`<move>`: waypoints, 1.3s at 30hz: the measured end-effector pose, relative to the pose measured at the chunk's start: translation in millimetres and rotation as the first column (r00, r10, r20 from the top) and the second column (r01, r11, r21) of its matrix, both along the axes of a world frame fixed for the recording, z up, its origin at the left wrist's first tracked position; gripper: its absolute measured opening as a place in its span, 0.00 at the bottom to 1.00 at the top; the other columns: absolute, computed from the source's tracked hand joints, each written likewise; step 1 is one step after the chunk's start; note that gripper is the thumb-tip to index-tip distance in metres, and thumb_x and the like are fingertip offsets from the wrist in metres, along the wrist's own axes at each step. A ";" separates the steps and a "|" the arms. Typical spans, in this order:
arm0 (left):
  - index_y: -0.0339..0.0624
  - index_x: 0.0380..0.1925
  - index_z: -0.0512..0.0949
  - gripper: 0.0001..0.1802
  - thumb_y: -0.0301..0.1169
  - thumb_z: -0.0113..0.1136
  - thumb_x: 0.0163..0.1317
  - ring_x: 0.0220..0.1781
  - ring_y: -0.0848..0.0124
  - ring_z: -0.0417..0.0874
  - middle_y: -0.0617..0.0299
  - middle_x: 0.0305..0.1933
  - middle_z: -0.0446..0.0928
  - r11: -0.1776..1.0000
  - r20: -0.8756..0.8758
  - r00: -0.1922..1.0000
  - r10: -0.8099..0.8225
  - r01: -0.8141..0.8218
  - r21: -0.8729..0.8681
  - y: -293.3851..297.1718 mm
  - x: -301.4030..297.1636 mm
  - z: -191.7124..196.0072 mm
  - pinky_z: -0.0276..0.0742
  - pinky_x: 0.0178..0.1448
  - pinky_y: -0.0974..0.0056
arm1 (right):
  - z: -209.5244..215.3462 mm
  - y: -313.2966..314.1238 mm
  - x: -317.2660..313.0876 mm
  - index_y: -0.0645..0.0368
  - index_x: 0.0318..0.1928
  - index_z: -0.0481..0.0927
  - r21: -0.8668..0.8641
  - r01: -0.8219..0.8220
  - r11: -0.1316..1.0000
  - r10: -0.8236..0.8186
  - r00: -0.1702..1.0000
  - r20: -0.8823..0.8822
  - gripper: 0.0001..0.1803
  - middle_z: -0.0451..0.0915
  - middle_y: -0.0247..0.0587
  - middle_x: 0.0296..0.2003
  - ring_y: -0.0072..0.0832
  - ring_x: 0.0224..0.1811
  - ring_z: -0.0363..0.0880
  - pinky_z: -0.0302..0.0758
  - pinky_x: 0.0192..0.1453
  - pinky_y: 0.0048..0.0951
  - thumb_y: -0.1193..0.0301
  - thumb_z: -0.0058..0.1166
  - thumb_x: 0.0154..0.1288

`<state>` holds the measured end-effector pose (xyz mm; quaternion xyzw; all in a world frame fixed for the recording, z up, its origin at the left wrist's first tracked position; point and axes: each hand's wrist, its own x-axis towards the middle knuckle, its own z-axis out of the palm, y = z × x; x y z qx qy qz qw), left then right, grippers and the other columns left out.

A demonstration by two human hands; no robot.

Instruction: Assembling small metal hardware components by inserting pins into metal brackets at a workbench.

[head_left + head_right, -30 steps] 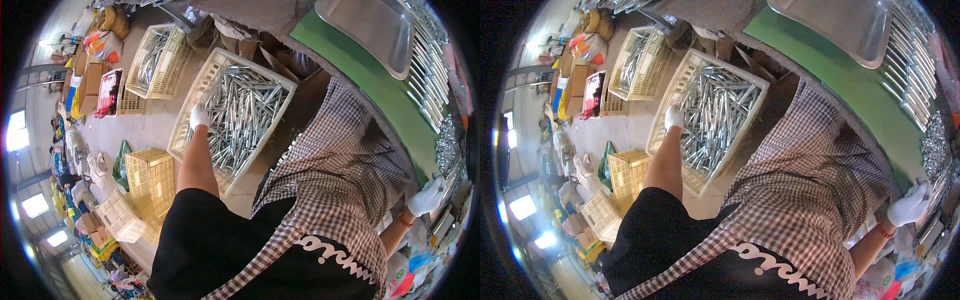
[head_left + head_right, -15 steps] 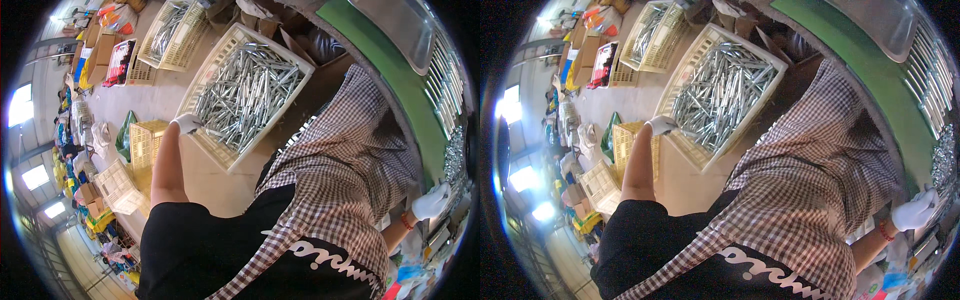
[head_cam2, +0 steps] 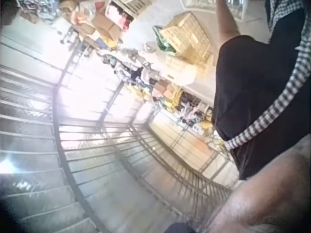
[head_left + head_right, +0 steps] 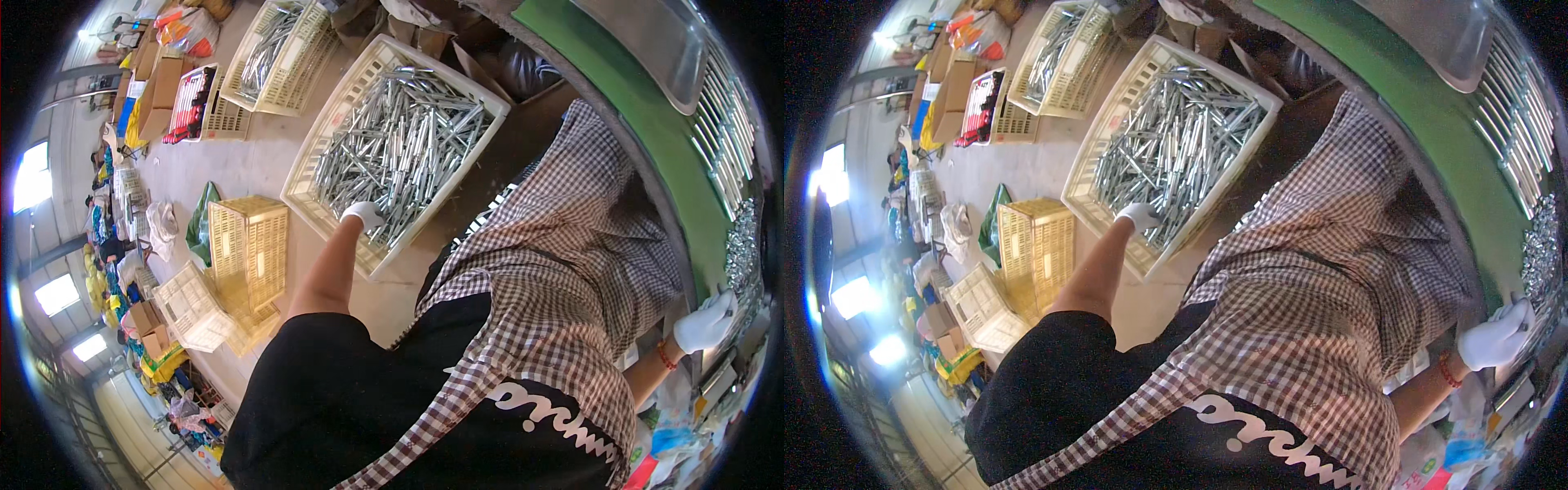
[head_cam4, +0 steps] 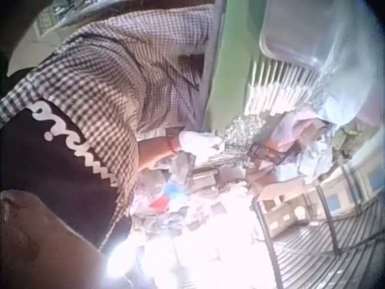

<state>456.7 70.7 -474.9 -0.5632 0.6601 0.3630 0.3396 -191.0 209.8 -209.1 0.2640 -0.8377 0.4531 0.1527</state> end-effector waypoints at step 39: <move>0.40 0.48 0.83 0.17 0.38 0.52 0.69 0.50 0.48 0.85 0.44 0.46 0.84 0.461 -0.321 0.852 0.414 -0.500 -0.733 -150.0 0.2 8.0 0.77 0.55 0.51 | -23.7 29.7 -31.6 0.69 0.47 0.82 0.093 -0.014 0.996 0.010 0.999 0.046 0.14 0.85 0.43 0.41 0.30 0.43 0.82 0.76 0.50 0.28 0.70 0.48 0.77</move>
